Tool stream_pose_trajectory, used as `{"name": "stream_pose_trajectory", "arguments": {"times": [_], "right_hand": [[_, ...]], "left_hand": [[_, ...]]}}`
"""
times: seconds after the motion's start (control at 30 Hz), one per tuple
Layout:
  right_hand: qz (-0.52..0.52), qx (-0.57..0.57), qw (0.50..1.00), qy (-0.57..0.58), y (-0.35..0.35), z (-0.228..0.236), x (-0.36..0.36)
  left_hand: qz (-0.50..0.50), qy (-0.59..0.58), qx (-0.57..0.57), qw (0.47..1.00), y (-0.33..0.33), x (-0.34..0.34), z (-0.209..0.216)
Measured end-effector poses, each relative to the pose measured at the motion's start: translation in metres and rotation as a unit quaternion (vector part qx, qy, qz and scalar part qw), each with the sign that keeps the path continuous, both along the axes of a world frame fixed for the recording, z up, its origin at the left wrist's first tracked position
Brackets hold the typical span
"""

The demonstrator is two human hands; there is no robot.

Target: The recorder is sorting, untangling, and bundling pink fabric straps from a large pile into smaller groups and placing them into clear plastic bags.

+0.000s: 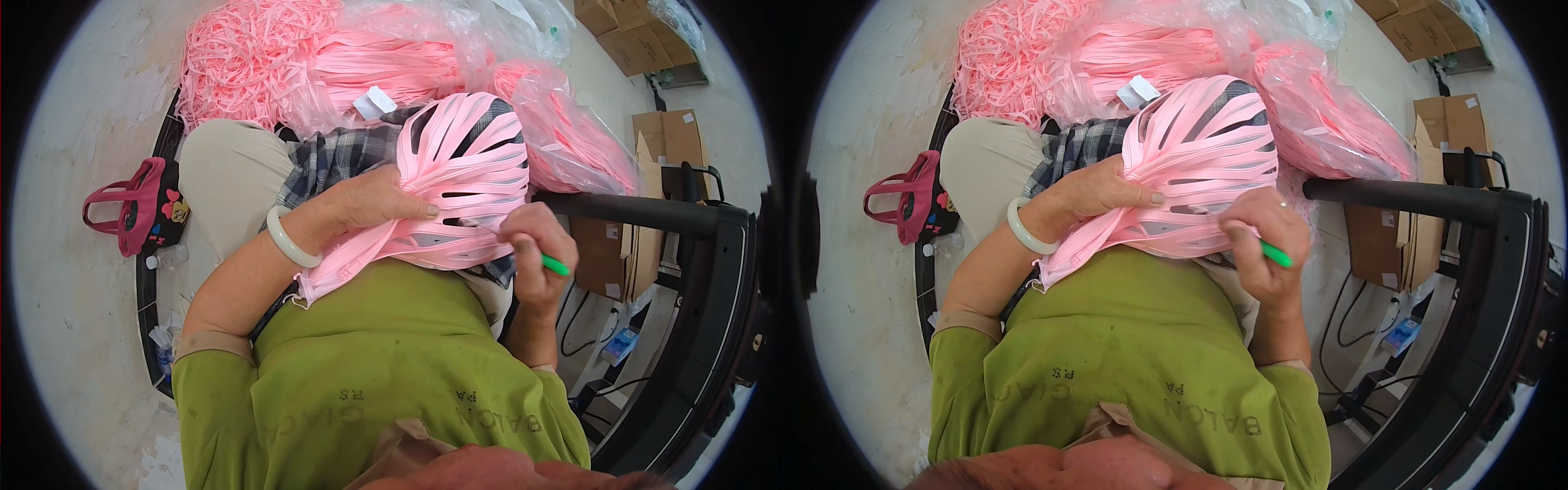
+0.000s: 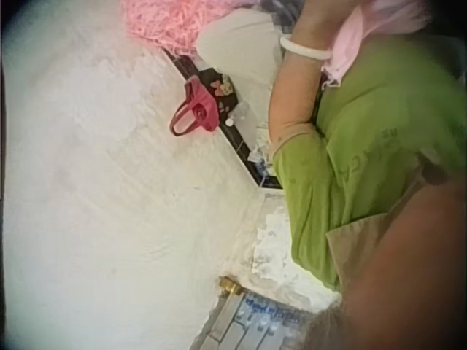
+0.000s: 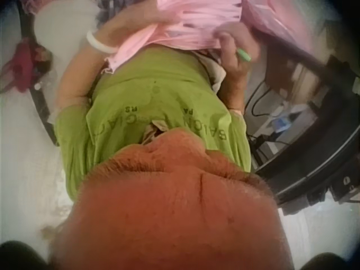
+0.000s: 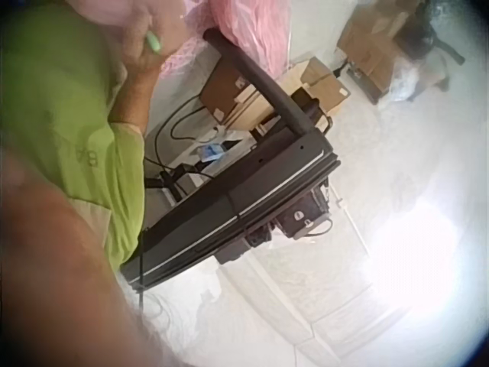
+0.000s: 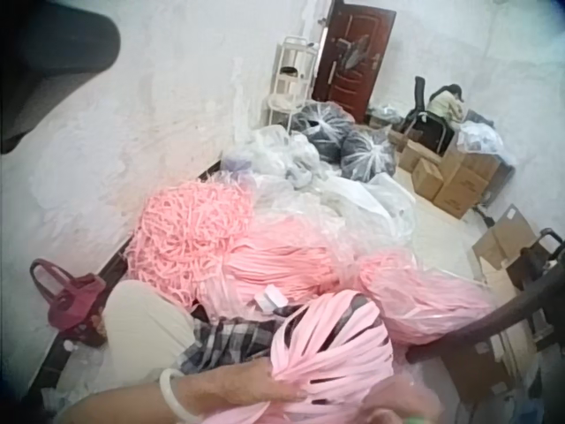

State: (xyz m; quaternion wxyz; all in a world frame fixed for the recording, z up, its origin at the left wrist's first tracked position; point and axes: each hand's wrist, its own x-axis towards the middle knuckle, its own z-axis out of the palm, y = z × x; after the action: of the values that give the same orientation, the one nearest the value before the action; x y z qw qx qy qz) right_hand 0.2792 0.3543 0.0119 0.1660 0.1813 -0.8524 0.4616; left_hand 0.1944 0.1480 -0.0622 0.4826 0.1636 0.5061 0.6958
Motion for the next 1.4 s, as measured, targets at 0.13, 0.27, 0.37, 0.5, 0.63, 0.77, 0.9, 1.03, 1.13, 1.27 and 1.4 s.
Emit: {"name": "stream_pose_trajectory", "arguments": {"times": [0.13,0.27,0.37,0.5,0.63,0.77,0.9,1.03,1.13,1.27,1.4], "right_hand": [[-0.012,-0.248,0.968,-0.026,0.006,0.007,0.012],[-0.041,0.105,0.992,-0.055,0.002,-0.001,0.005],[-0.058,0.087,0.987,-0.121,-0.016,-0.022,0.005],[-0.064,0.097,0.986,-0.123,-0.024,-0.027,0.0],[-0.035,0.084,0.994,-0.068,-0.013,-0.029,-0.004],[-0.133,0.136,0.982,0.012,0.014,-0.027,-0.013],[-0.284,0.188,0.94,0.025,0.076,-0.051,-0.03],[-0.452,0.264,0.85,-0.063,0.184,-0.129,-0.025],[-0.523,0.299,0.787,-0.135,0.229,-0.174,-0.002],[-0.578,0.32,0.721,-0.208,0.246,-0.219,0.023],[-0.608,0.297,0.705,-0.213,0.254,-0.225,0.021]], "left_hand": [[0.023,-0.085,0.104,0.991,0.005,0.003,0.017],[0.036,-0.125,0.138,0.982,0.01,0.007,0.023],[0.021,-0.126,0.092,0.988,0.007,0.007,0.027],[0.007,-0.141,0.088,0.986,0.004,0.009,0.029],[0.049,-0.119,0.089,0.988,0.006,0.01,0.029],[0.034,-0.125,0.071,0.989,0.005,0.01,0.032],[0.033,-0.143,0.065,0.987,0.005,0.008,0.028],[0.037,-0.109,0.091,0.989,0.01,0.007,0.021],[0.015,-0.01,0.074,0.997,0.013,0.005,0.018],[-0.025,-0.006,0.017,1.0,0.01,0.0,0.015],[-0.029,0.018,0.012,0.999,0.011,-0.002,0.003]]}}
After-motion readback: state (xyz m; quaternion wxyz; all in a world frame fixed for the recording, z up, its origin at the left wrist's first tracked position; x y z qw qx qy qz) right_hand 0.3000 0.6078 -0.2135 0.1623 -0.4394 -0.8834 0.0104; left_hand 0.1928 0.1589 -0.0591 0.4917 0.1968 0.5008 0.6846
